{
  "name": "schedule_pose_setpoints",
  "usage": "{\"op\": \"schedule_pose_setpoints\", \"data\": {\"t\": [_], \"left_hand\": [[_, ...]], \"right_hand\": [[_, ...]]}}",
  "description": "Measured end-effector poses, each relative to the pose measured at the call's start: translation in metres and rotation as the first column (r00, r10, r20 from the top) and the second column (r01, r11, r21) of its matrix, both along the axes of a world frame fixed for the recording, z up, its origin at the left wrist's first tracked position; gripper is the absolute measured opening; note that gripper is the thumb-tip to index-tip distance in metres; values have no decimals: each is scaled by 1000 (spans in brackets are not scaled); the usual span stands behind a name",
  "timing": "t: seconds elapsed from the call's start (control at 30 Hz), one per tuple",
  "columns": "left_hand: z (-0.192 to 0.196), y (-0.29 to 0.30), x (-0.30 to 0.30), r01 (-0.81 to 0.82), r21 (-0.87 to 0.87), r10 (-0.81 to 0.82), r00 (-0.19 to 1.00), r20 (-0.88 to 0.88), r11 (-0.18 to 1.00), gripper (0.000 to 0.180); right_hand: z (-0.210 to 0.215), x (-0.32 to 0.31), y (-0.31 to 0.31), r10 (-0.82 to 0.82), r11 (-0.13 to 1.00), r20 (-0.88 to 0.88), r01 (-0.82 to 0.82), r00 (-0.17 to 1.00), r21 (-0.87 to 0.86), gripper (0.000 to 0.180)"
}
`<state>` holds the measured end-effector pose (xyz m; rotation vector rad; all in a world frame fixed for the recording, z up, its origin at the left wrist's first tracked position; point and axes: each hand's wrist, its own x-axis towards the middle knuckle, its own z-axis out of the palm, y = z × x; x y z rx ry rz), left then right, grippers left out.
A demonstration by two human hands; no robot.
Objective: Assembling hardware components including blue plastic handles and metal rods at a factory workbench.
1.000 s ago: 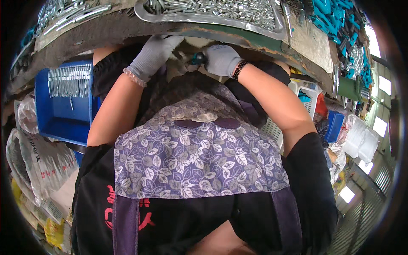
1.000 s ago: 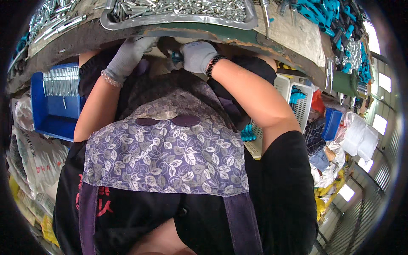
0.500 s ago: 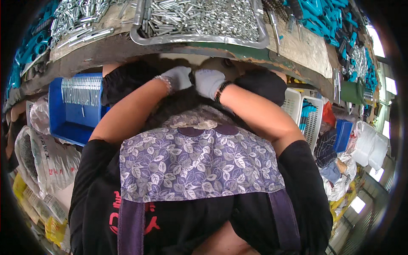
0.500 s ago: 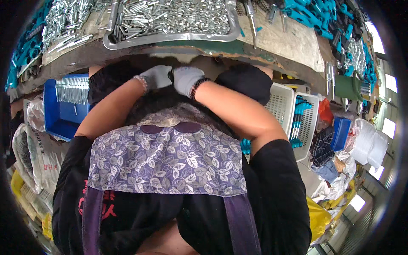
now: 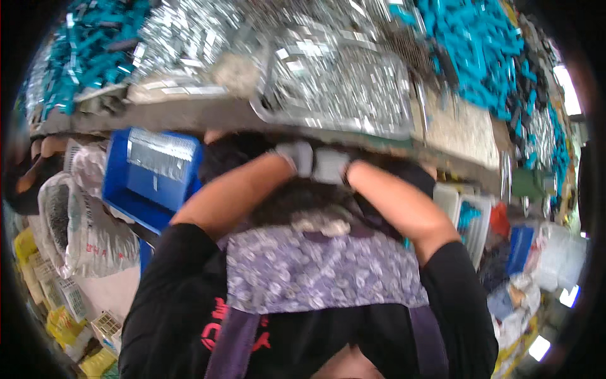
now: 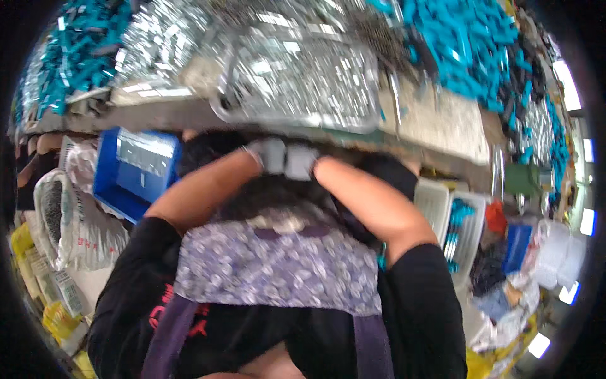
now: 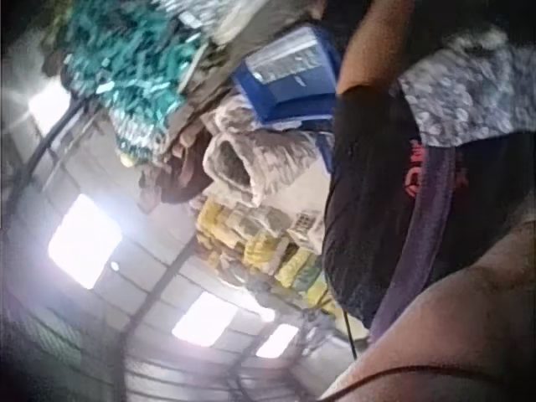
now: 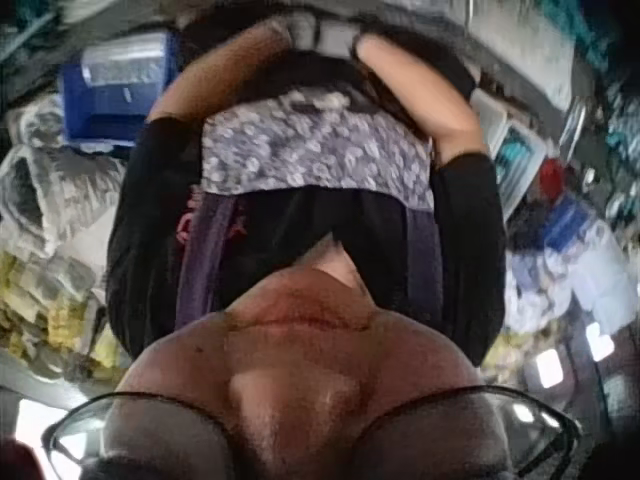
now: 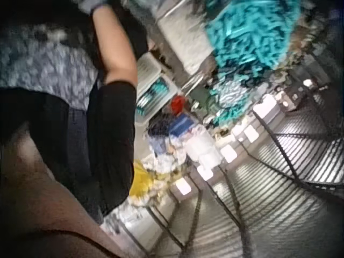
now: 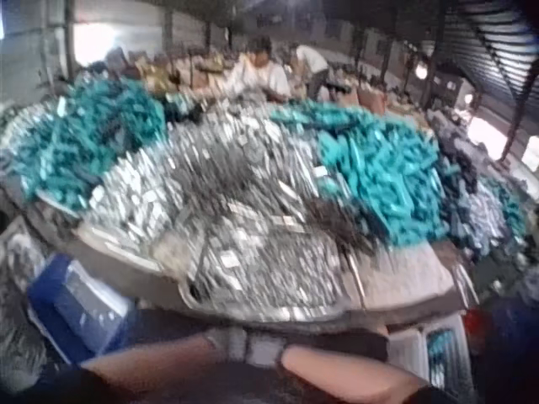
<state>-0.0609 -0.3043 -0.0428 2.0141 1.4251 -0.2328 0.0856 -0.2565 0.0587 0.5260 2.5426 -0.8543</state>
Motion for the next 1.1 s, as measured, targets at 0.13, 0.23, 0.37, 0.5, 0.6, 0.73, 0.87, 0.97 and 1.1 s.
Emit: {"op": "schedule_pose_setpoints", "data": {"t": [0.13,0.23,0.37,0.5,0.6,0.73,0.87,0.97,1.1], "left_hand": [[-5,-12,43,-280,-14,280,956,86,960,39],[55,6,42,-214,-107,217,976,17,971,34],[-54,-6,41,-411,645,82,875,476,644,32],[14,-2,43,-129,-4,127,972,196,992,27],[27,-15,27,-74,111,60,990,126,991,28],[38,-5,36,-41,-149,64,987,150,988,34],[133,-27,16,-48,265,-112,823,557,963,32],[85,-54,4,-228,291,55,864,500,929,34],[140,-69,76,-133,224,42,928,369,965,41]], "right_hand": [[-46,32,-24,-269,949,15,262,963,175,29],[17,23,-7,-182,983,153,181,971,20,35],[-129,50,-43,-413,762,-117,413,903,499,19],[-6,37,-24,-278,956,-8,277,961,99,29],[-76,39,-45,-347,900,17,328,938,285,32],[-25,42,-36,-405,912,40,400,913,93,33],[98,98,-59,-564,821,-152,571,812,1,26],[162,184,-72,-672,740,-307,624,674,-249,32],[145,258,-137,-779,625,-266,734,567,-264,31]]}}
